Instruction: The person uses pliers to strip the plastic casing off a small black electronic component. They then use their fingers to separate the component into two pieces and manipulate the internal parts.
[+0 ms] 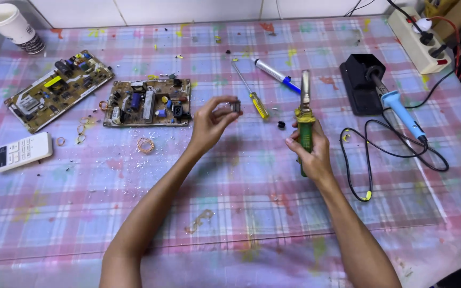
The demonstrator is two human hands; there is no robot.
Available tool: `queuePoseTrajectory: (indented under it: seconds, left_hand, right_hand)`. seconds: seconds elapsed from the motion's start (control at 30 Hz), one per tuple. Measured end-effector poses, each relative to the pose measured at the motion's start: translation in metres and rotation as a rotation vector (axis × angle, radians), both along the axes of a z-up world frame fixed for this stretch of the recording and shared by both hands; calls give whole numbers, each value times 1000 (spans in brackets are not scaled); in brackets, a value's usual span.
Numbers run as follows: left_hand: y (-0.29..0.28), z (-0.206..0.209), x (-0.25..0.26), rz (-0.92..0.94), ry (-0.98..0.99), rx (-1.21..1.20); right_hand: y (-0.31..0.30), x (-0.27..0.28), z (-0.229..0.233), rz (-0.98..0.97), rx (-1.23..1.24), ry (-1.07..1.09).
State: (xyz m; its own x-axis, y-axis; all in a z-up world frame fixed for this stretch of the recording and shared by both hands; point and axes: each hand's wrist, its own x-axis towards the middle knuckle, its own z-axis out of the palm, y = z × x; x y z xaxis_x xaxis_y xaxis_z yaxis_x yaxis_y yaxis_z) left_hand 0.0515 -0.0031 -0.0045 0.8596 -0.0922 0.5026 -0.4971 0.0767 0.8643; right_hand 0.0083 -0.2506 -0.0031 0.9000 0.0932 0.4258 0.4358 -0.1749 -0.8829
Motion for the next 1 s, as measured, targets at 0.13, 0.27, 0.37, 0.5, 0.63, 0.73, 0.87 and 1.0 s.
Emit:
queuePoseTrajectory:
  seconds: [0.13,0.27,0.37,0.5,0.63,0.73,0.87,1.0]
  left_hand:
    - [6,-13,1,-63,37,-63]
    - [6,-4,-5,-22,36,-138]
    - [8,4,-11,6,-9,-136]
    - [8,23,-20,-18,-70,-139]
    - [14,21,-19,-50,-41,-135]
    - [14,22,-22,-77,-29,-148]
    - [12,20,-18,-80,11,-165]
    - [13,20,-20,-76,84,-229]
  right_hand:
    - [4,0,-8,-33,-60,-8]
    - [6,-3,-4,-54,-235,-52]
    - [12,-13,7,-97,-445,-139]
    - [20,-24,13,-167,-611,-213]
    - [23,-32,20,-156,-656,-275]
    - [28,-37,20,-196,-735,-362]
    - [29,-34,18,-148,-692,-344]
    - [20,-27,4,79,-352,-95]
